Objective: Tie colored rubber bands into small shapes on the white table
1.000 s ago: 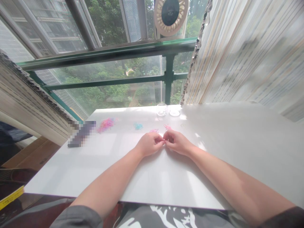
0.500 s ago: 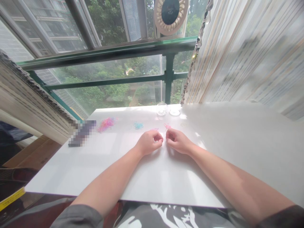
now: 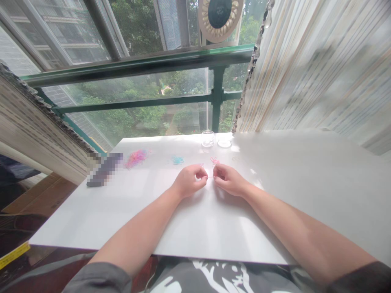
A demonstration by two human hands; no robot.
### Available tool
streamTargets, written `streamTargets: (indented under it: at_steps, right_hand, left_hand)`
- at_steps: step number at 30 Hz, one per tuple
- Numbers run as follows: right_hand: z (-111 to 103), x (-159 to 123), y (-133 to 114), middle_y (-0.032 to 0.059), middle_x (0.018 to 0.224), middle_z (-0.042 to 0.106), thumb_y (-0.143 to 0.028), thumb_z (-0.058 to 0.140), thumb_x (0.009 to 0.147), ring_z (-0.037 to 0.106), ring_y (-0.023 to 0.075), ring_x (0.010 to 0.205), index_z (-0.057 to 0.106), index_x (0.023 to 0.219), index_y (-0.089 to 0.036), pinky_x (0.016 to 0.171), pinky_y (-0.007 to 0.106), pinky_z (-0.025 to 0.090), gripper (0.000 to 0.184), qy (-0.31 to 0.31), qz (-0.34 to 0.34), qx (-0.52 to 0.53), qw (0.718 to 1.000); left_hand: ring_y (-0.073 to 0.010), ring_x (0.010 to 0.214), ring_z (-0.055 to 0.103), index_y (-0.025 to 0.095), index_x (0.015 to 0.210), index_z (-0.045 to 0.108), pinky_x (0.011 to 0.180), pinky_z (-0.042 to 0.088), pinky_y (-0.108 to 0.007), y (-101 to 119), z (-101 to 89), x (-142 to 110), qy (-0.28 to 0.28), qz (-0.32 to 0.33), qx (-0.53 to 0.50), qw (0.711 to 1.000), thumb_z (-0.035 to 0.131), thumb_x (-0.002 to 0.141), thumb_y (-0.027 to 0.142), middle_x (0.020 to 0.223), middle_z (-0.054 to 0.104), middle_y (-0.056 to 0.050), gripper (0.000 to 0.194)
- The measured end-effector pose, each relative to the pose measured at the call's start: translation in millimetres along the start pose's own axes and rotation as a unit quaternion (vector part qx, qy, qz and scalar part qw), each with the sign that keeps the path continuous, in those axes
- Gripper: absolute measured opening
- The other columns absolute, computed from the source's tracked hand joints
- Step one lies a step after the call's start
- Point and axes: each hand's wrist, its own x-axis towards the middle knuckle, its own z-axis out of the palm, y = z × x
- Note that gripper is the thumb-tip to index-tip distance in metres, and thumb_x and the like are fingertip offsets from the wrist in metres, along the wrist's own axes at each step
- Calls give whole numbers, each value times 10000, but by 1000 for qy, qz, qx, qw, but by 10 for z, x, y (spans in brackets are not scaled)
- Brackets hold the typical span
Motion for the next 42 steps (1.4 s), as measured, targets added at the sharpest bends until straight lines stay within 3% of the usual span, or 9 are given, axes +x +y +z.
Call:
streamTargets:
  at_steps: [8,12,17,24,29,36,42]
  right_hand:
    - [-1,-4,24,-55,608,446,-107,445,685,390,87,537,450,746,-194,580,239,359,106,-7,-17,23,1000]
    - [-4,-8,-10,-48,608,450,-205,507,736,396,92,535,518,830,-183,542,229,343,97,-10,-2,15,1000]
    - [9,0,-50,-25,613,484,-306,529,770,403,94,540,562,756,-165,533,230,332,146,-13,14,0,1000]
    - [22,0,-29,-55,571,419,-173,500,713,367,78,511,482,698,-180,505,212,297,24,-10,2,24,1000]
    - [20,-3,-21,-59,573,383,-107,465,667,340,75,518,460,679,-181,509,212,284,76,10,-13,40,999]
    - [17,4,-24,-50,571,399,-112,469,675,344,80,520,505,687,-172,521,220,295,70,38,-15,61,997]
    - [32,9,-19,-49,545,420,-154,511,687,353,79,495,550,686,-165,498,217,295,41,47,3,67,997]
  left_hand:
    - [-107,645,525,167,696,595,651,422,-223,-18,2,-3,8,1,1,1000,547,718,160,677,595,9,53]
    - [-108,644,528,168,697,604,650,421,-226,-20,5,-6,4,2,4,1000,553,721,173,678,601,6,57]
    - [-112,639,531,168,705,616,636,421,-231,-23,16,-14,-6,8,14,1000,557,724,188,683,604,-2,65]
    - [-112,628,533,173,701,631,626,426,-232,-16,12,-16,-20,10,18,1000,567,716,189,679,613,-3,68]
    - [-113,619,530,171,679,626,625,429,-234,-13,8,-10,5,20,23,1000,574,698,168,656,605,-1,55]
    - [-111,600,523,166,665,620,617,433,-233,-15,-15,-3,38,29,16,999,573,680,148,631,594,0,52]
    - [-110,614,536,161,676,620,632,444,-231,-35,-31,-2,30,-2,-5,1000,570,695,167,662,619,-4,54]
